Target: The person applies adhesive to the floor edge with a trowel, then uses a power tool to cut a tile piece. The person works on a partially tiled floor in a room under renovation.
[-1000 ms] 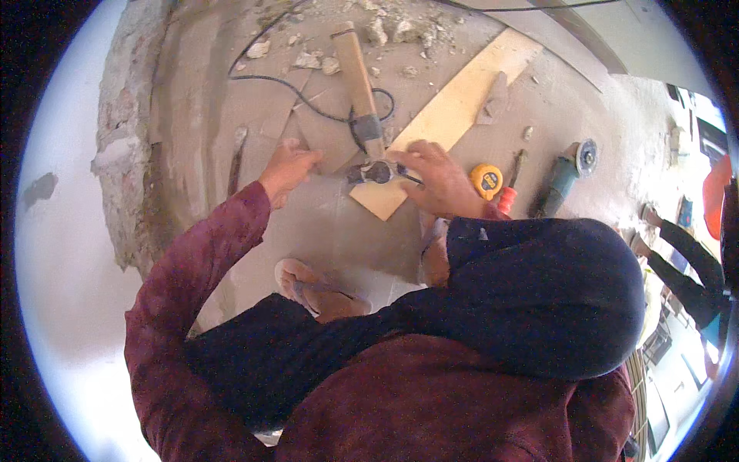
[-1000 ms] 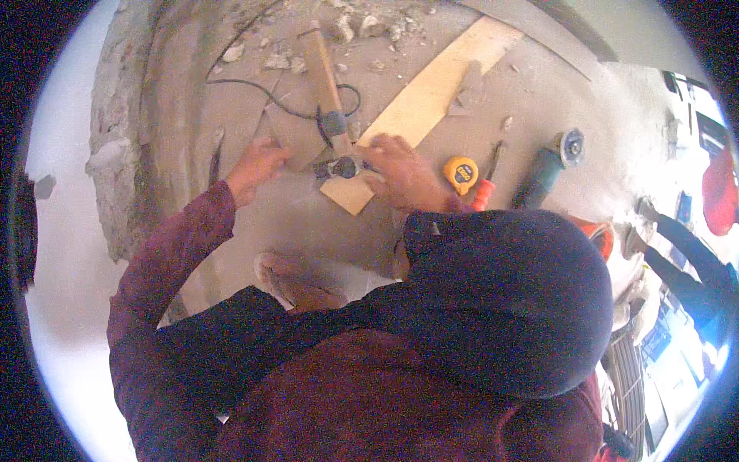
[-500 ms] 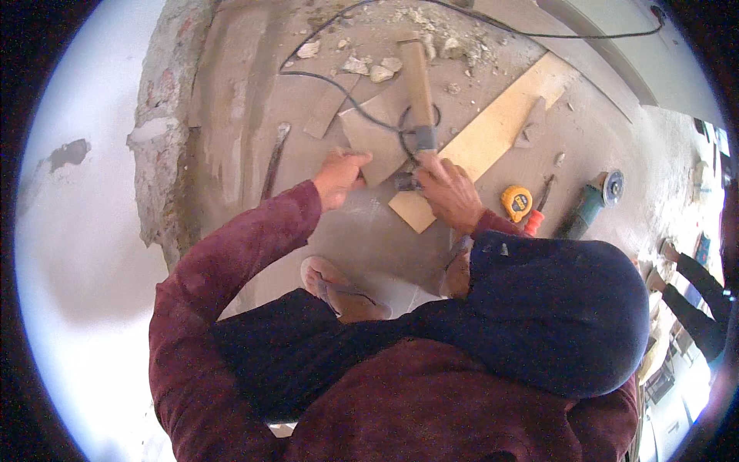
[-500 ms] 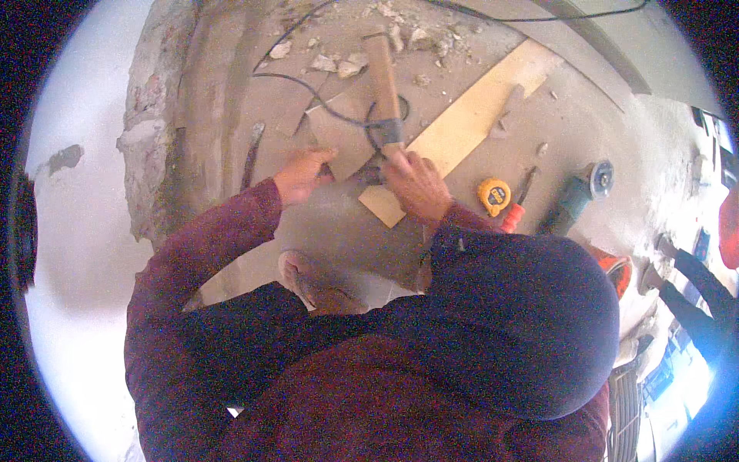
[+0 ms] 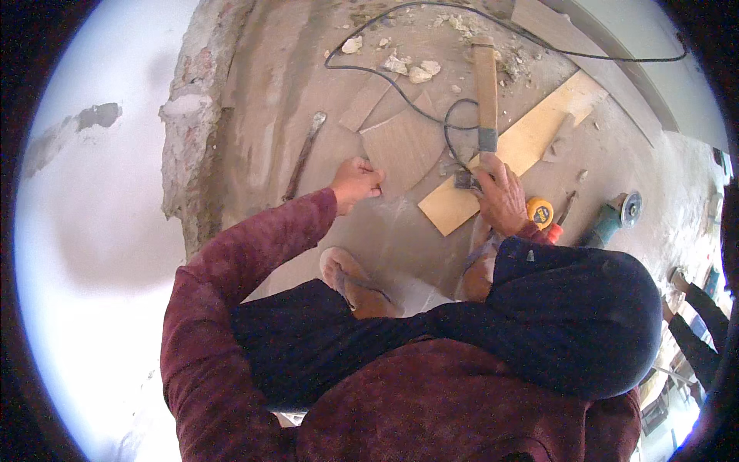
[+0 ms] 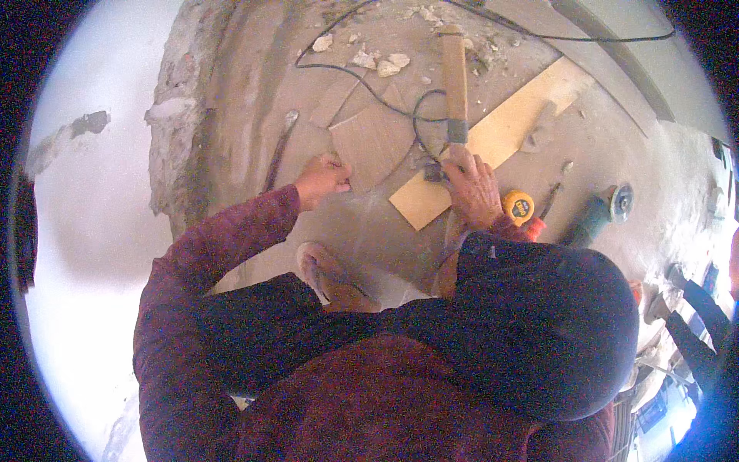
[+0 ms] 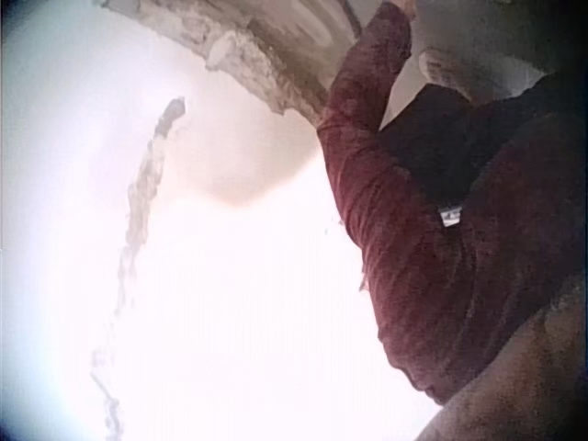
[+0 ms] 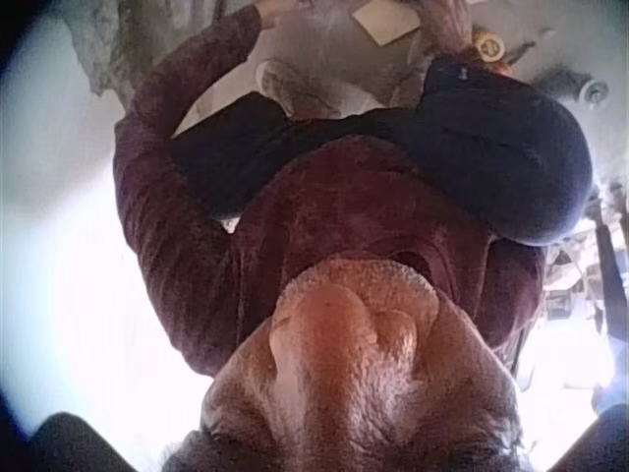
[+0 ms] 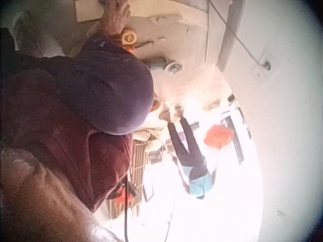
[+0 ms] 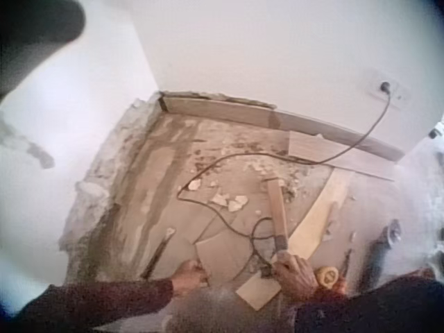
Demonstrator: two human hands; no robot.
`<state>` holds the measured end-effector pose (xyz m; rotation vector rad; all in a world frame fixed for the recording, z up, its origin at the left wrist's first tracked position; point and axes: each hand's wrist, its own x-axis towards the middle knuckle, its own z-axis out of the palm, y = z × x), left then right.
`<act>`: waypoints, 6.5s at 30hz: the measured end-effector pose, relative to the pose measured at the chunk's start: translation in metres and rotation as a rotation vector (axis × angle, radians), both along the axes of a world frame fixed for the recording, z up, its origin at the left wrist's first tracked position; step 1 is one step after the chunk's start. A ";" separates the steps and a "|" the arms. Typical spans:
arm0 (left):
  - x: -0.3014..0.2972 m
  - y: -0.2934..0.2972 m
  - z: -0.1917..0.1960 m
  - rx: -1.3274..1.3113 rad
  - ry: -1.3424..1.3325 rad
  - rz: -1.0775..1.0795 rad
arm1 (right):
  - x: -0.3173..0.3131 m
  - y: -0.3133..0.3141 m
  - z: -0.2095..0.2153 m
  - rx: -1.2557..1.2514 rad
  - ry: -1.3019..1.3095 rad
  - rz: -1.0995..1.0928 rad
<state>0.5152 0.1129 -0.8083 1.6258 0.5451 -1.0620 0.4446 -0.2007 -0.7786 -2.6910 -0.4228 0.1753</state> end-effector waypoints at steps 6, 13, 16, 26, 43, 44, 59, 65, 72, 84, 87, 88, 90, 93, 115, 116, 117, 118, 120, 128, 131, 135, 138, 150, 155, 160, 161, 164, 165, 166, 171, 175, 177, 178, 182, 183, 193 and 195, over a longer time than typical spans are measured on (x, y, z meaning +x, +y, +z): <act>0.013 0.021 0.005 0.010 0.043 -0.128 | 0.001 0.011 0.005 0.030 0.075 -0.055; 0.080 0.018 0.025 0.624 -0.887 -0.637 | -0.001 0.011 -0.005 0.044 0.050 -0.081; 0.090 0.031 -0.014 0.723 -1.272 -0.569 | -0.002 0.009 -0.013 0.001 0.041 -0.024; 0.102 0.039 0.002 0.635 -0.980 -0.752 | 0.000 0.000 -0.004 0.062 0.068 -0.015; -0.001 0.259 0.082 0.950 -0.921 -0.331 | -0.002 0.002 -0.014 -0.057 0.031 0.036; -0.005 0.272 0.074 0.997 -0.862 -0.284 | -0.001 0.005 -0.012 -0.080 0.031 0.048; 0.052 0.291 0.010 1.240 -0.814 -0.125 | -0.008 -0.004 -0.027 -0.039 0.092 -0.024; 0.051 0.304 -0.019 1.215 -0.909 -0.098 | -0.008 -0.006 -0.035 -0.108 0.031 -0.013; 0.054 0.299 -0.041 1.254 -1.037 -0.109 | -0.008 -0.005 -0.035 -0.071 0.011 -0.027; 0.054 0.299 -0.030 1.170 -1.066 -0.026 | -0.009 0.008 -0.024 -0.128 0.094 -0.076; 0.058 0.296 -0.032 1.158 -1.086 -0.024 | -0.010 0.002 -0.024 -0.119 0.089 -0.050; 0.058 0.295 -0.031 1.155 -1.080 -0.027 | -0.010 -0.003 -0.028 -0.092 0.092 -0.041; 0.055 0.298 -0.033 1.182 -1.110 -0.033 | -0.011 -0.012 -0.038 -0.038 0.098 -0.025; 0.053 0.312 -0.054 1.218 -1.175 -0.030 | -0.007 -0.005 -0.034 -0.035 0.093 -0.013; 0.059 0.305 -0.030 1.037 -1.084 0.039 | -0.011 0.003 -0.024 -0.071 0.122 -0.054; 0.058 0.306 -0.030 1.035 -1.128 0.055 | -0.011 0.003 -0.024 -0.067 0.105 -0.055; 0.054 0.307 -0.031 1.032 -1.173 0.070 | -0.011 0.003 -0.023 -0.062 0.087 -0.056; 0.050 0.307 -0.028 1.032 -1.218 0.083 | -0.010 0.008 -0.019 -0.059 0.113 -0.068; 0.041 0.287 -0.005 1.049 -1.198 0.091 | -0.008 0.017 -0.004 -0.069 0.157 -0.105; 0.024 0.223 0.078 0.984 -1.405 -0.023 | -0.007 0.021 -0.005 -0.045 0.104 -0.053; 0.027 0.198 0.112 0.954 -1.429 -0.165 | -0.008 0.035 -0.008 -0.058 0.080 0.052; 0.023 0.178 0.164 0.906 -1.361 -0.354 | 0.004 0.057 -0.025 -0.163 -0.022 0.345; 0.032 0.155 0.196 0.832 -1.435 -0.472 | 0.004 0.067 -0.044 -0.065 -0.115 0.345; 0.128 -0.049 0.203 0.330 -1.485 -1.103 | -0.037 -0.005 -0.004 0.401 -0.266 -0.307; 0.143 -0.147 0.131 0.151 -1.526 -1.009 | -0.068 -0.102 0.017 0.256 -0.055 -0.751; 0.128 -0.221 0.113 0.013 -1.315 -0.699 | -0.022 -0.139 -0.018 0.197 -0.171 -0.889; 0.129 -0.224 0.118 0.030 -1.280 -0.654 | 0.001 -0.133 -0.015 0.156 -0.203 -0.949; 0.136 -0.223 0.138 0.160 -1.234 -0.582 | 0.056 -0.113 -0.006 0.026 -0.281 -1.025; 0.139 -0.221 0.137 0.181 -1.221 -0.586 | 0.059 -0.109 -0.011 0.040 -0.251 -0.999; 0.144 -0.220 0.136 0.195 -1.214 -0.585 | 0.063 -0.106 -0.014 0.047 -0.231 -0.973; 0.152 -0.225 0.134 0.249 -1.164 -0.590 | 0.062 -0.129 -0.030 0.147 0.011 -0.997; 0.150 -0.241 0.113 0.183 -1.101 -0.521 | 0.060 -0.180 -0.024 0.033 -0.065 -1.163; 0.143 -0.243 0.100 0.172 -1.058 -0.525 | 0.057 -0.187 -0.017 -0.050 -0.129 -1.192; 0.141 -0.246 0.096 0.175 -1.052 -0.539 | 0.058 -0.189 -0.011 -0.074 -0.186 -1.179; 0.136 -0.262 0.069 0.098 -1.251 -0.736 | 0.029 -0.169 -0.004 0.050 -0.054 -1.082; 0.138 -0.269 0.065 0.098 -1.281 -0.812 | 0.015 -0.163 -0.001 0.078 -0.099 -1.074; 0.160 -0.334 0.005 -0.088 -1.425 -1.119 | -0.107 -0.178 0.027 -0.256 -0.042 -1.389; 0.162 -0.336 -0.001 -0.133 -1.400 -1.100 | -0.114 -0.182 0.013 -0.044 0.019 -1.451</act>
